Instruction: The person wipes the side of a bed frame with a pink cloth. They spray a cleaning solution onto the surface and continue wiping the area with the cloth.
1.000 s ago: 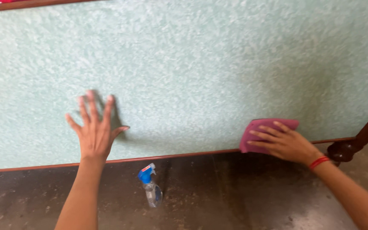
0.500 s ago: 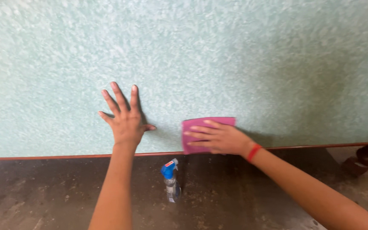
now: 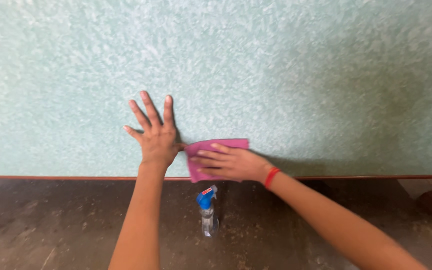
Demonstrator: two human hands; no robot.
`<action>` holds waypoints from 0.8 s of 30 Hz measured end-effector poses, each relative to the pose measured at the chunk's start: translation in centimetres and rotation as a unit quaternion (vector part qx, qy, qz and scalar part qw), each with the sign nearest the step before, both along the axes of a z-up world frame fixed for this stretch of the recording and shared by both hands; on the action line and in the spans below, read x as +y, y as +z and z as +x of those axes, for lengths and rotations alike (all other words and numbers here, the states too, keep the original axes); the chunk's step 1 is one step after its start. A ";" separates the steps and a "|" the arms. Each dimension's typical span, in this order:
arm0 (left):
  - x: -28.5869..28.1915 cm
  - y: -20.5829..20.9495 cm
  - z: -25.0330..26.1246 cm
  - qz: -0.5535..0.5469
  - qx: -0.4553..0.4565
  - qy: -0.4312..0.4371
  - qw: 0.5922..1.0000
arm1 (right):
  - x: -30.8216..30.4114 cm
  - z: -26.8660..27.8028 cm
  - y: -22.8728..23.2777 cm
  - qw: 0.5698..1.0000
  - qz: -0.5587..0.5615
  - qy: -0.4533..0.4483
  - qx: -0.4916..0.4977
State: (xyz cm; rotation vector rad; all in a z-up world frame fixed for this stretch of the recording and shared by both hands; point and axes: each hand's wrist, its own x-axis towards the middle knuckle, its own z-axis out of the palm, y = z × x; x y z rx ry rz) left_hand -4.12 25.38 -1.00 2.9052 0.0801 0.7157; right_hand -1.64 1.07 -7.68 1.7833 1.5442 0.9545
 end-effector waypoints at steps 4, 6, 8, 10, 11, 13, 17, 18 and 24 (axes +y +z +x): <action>-0.3 0.1 -0.7 -0.001 -0.020 -0.003 1.000 | -5.9 -2.0 1.3 0.996 -0.002 -0.067 0.064; -0.5 0.0 -0.9 0.005 -0.034 0.004 0.999 | -9.1 -3.1 1.9 0.994 0.068 -0.033 0.081; -0.7 -0.3 -1.3 0.022 -0.065 0.003 0.998 | -12.5 -4.6 2.4 0.994 0.072 -0.062 0.060; -1.1 -0.8 -2.0 0.044 -0.117 -0.004 0.992 | -14.8 -6.0 2.3 0.991 0.035 -0.126 -0.001; -1.1 -0.8 -2.2 0.056 -0.105 -0.002 0.993 | -15.7 -6.6 2.2 0.987 0.015 -0.158 -0.030; -0.9 -0.9 -2.8 0.081 -0.080 0.006 0.993 | -16.9 -7.1 1.9 0.986 -0.005 -0.165 -0.014; -1.1 -4.0 -4.9 0.104 -0.004 -0.032 0.994 | -16.9 -7.0 1.2 0.986 -0.002 -0.167 0.001; -0.9 -5.7 -5.8 0.112 0.034 -0.041 0.992 | -16.5 -7.2 0.9 0.985 0.010 -0.173 0.001; -0.7 -16.3 -8.1 -0.064 0.165 -0.064 0.982 | -12.8 -9.0 -0.6 0.983 0.012 -0.183 0.023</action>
